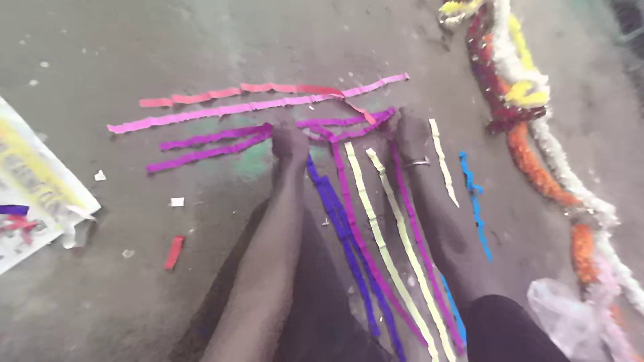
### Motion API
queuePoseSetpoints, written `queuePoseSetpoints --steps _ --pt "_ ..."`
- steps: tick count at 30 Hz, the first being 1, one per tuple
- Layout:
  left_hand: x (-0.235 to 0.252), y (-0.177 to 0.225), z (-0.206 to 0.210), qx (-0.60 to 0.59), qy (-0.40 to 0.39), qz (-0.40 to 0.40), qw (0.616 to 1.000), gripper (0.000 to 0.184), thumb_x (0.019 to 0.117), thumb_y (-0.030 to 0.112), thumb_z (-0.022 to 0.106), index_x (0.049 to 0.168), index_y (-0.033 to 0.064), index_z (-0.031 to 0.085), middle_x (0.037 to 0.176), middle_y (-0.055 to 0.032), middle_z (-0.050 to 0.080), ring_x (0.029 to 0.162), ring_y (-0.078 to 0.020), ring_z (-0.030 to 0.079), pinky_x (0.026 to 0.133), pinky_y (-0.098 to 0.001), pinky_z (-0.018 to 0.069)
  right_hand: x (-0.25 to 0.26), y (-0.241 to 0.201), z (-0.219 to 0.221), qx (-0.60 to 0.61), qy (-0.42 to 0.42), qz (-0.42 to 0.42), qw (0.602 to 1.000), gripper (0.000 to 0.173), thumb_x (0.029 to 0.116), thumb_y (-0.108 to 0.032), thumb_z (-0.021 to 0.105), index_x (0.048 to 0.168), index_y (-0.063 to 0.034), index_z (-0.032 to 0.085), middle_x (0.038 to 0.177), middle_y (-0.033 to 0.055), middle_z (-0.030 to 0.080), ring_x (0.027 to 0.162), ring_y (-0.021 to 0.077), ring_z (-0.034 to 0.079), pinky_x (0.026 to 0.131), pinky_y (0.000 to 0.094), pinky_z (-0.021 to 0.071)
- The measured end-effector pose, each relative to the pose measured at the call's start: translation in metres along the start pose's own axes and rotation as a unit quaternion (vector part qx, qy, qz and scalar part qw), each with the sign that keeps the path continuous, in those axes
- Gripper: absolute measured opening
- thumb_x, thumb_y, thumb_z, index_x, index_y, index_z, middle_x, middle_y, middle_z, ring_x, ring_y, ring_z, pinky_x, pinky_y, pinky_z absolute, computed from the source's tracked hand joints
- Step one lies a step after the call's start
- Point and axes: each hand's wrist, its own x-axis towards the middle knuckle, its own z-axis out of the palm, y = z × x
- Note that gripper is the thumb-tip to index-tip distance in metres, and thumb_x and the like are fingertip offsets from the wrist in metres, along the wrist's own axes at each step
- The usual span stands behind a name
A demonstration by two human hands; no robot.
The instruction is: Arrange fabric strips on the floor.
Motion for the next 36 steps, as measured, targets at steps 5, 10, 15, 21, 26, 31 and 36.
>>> queuePoseSetpoints --steps 5,10,15,21,26,31,36 --pt "-0.002 0.010 0.021 0.078 -0.044 0.184 0.979 0.035 0.1050 0.026 0.054 0.132 0.0072 0.065 0.129 -0.0276 0.063 0.120 -0.0473 0.060 0.095 -0.0676 0.0472 -0.054 -0.022 0.007 -0.008 0.040 -0.115 0.993 0.032 0.1006 -0.017 0.055 0.129 -0.0090 0.066 0.124 0.0236 0.066 0.115 0.0451 0.063 0.094 0.0661 0.0490" --pt "0.006 0.015 0.040 0.095 0.017 0.230 0.968 0.029 0.1025 0.018 0.056 0.125 0.0079 0.070 0.132 -0.0238 0.062 0.132 -0.0450 0.051 0.106 -0.0634 0.0408 -0.155 -0.043 0.032 0.031 -0.053 -0.331 0.942 0.042 0.1044 -0.025 0.055 0.143 -0.0097 0.059 0.148 0.0114 0.056 0.140 0.0330 0.049 0.116 0.0587 0.0355" --pt "0.005 0.021 0.052 0.122 0.017 0.225 0.967 0.026 0.1010 0.021 0.057 0.119 0.0088 0.072 0.136 -0.0179 0.063 0.132 -0.0455 0.050 0.105 -0.0688 0.0376 -0.215 -0.048 0.045 0.011 -0.104 -0.241 0.965 0.051 0.1076 -0.043 0.043 0.144 -0.0112 0.059 0.151 0.0086 0.055 0.143 0.0292 0.047 0.116 0.0602 0.0333" --pt "-0.005 0.025 0.052 0.169 -0.026 0.220 0.960 0.026 0.1012 0.019 0.055 0.117 0.0070 0.073 0.130 -0.0173 0.066 0.131 -0.0438 0.050 0.102 -0.0658 0.0392 -0.235 -0.033 0.062 0.064 -0.063 -0.218 0.972 0.045 0.1067 -0.039 0.046 0.138 -0.0124 0.064 0.144 0.0057 0.062 0.139 0.0282 0.052 0.115 0.0606 0.0367" --pt "-0.001 0.022 0.050 0.134 -0.041 0.229 0.963 0.029 0.1017 0.016 0.055 0.126 0.0092 0.069 0.137 -0.0156 0.063 0.134 -0.0455 0.048 0.105 -0.0706 0.0351 -0.248 -0.036 0.069 0.044 -0.058 -0.206 0.976 0.047 0.1071 -0.039 0.045 0.138 -0.0098 0.064 0.147 0.0098 0.058 0.140 0.0305 0.051 0.113 0.0606 0.0381" --pt "-0.018 0.011 -0.003 -0.036 0.053 0.203 0.977 0.043 0.1059 0.021 0.048 0.147 0.0137 0.057 0.151 -0.0065 0.055 0.144 -0.0337 0.044 0.115 -0.0589 0.0339 -0.253 -0.044 0.070 0.061 -0.050 -0.170 0.982 0.048 0.1068 -0.041 0.044 0.140 -0.0124 0.062 0.145 0.0088 0.060 0.140 0.0292 0.050 0.116 0.0597 0.0352" --pt "-0.069 -0.120 -0.118 -0.075 0.215 0.227 0.947 0.034 0.1059 0.019 0.049 0.129 0.0038 0.068 0.130 -0.0151 0.068 0.125 -0.0324 0.061 0.110 -0.0475 0.0443 -0.247 -0.083 0.022 0.187 0.046 -0.167 0.967 0.034 0.1064 -0.026 0.052 0.127 -0.0038 0.068 0.121 0.0185 0.071 0.112 0.0365 0.068 0.097 0.0573 0.0532"
